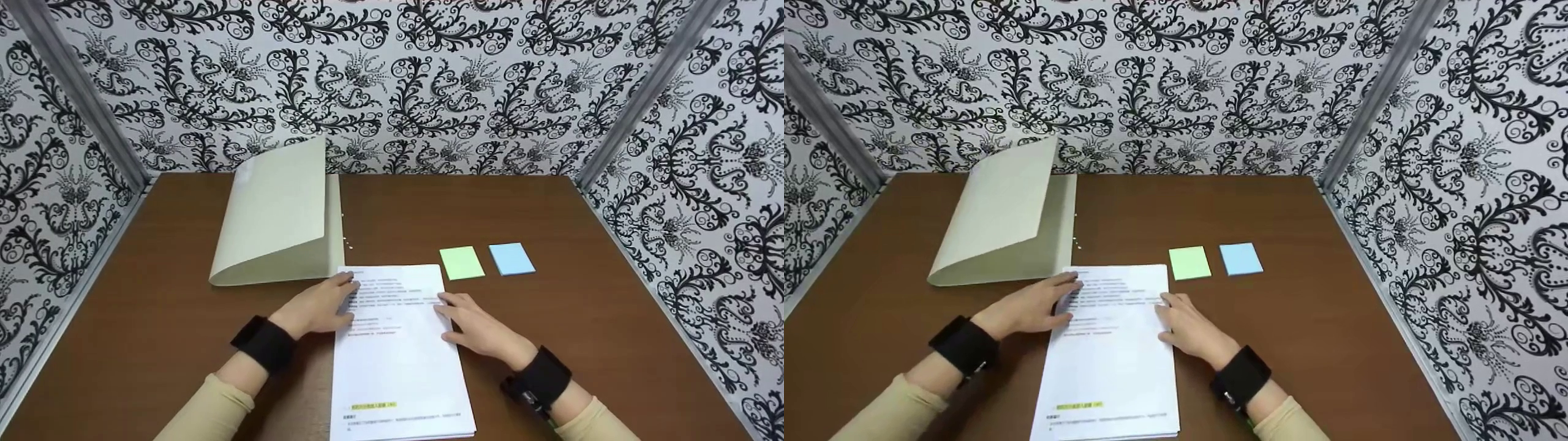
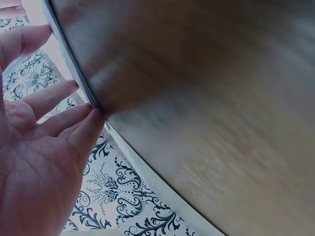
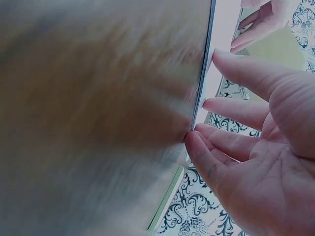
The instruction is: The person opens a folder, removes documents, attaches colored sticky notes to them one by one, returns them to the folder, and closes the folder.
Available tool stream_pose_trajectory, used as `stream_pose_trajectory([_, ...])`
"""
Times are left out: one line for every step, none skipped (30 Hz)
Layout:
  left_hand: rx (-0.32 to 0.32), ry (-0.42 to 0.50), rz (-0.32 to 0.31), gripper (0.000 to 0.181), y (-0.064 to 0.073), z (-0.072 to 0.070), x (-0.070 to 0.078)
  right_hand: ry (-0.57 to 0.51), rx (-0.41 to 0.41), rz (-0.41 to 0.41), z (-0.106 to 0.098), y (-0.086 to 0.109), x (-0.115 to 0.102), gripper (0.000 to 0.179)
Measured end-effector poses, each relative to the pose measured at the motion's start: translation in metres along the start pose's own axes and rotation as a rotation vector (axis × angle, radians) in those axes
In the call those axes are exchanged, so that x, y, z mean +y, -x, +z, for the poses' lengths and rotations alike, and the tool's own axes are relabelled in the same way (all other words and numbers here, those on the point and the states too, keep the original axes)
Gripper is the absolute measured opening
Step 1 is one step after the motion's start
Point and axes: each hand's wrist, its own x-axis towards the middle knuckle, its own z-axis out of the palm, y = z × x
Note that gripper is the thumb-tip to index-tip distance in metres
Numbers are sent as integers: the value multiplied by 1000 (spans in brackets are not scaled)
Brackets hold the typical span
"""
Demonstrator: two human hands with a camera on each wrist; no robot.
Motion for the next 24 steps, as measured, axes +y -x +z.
stream_pose_trajectory([-1,-1,-3,68,0,0,1,3,3,-1,0,0,0,54])
stream_pose_trajectory([-3,-2,-7,68,0,0,1,6,6,-3,0,-1,1,55])
stream_pose_trajectory([-4,-4,-10,68,-1,0,2,7,8,-4,0,-1,1,55])
stream_pose_trajectory([-7,-7,-14,67,-1,0,2,5,10,-4,-1,-1,1,55])
stream_pose_trajectory([-8,-10,-16,67,-1,0,3,2,12,-4,-1,-1,1,55])
stream_pose_trajectory([-9,-11,-18,66,-1,0,3,-1,13,-2,-1,-1,2,55])
stream_pose_trajectory([-10,-11,-18,66,-1,0,3,-5,14,2,0,-2,2,55])
stream_pose_trajectory([-10,-12,-17,66,-1,0,4,-10,16,7,0,-2,2,55])
stream_pose_trajectory([-10,-12,-17,66,-2,0,4,-14,17,13,0,-2,3,55])
stream_pose_trajectory([-9,-13,-15,66,-2,1,4,-19,20,19,0,-2,3,55])
stream_pose_trajectory([-9,-13,-14,66,-2,1,4,-20,22,23,0,-2,3,55])
stream_pose_trajectory([-8,-14,-13,65,-2,1,3,-22,25,28,0,-2,4,55])
stream_pose_trajectory([-8,-16,-11,65,-2,1,4,-23,28,31,0,-2,4,55])
stream_pose_trajectory([-8,-17,-12,65,-3,1,3,-23,32,32,0,-2,4,55])
stream_pose_trajectory([-9,-17,-14,66,-3,1,4,-23,35,32,0,-2,4,55])
stream_pose_trajectory([-10,-17,-17,66,-3,1,4,-22,39,31,0,-3,4,54])
stream_pose_trajectory([-12,-15,-20,66,-3,1,4,-21,40,32,-1,-3,4,54])
stream_pose_trajectory([-13,-14,-23,66,-3,1,4,-20,41,33,-1,-3,4,54])
stream_pose_trajectory([-14,-11,-26,66,-3,0,5,-21,42,32,-1,-3,4,54])
stream_pose_trajectory([-13,-6,-27,66,-3,1,5,-26,42,30,-2,-3,5,54])
stream_pose_trajectory([-11,-2,-26,65,-2,1,5,-30,41,27,-3,-3,6,54])
stream_pose_trajectory([-7,3,-24,64,-2,1,5,-35,42,23,-3,-2,7,54])
stream_pose_trajectory([-4,8,-20,64,-2,1,5,-39,43,19,-4,-2,8,53])
stream_pose_trajectory([-1,11,-16,63,-2,1,5,-40,47,11,-5,-1,10,53])
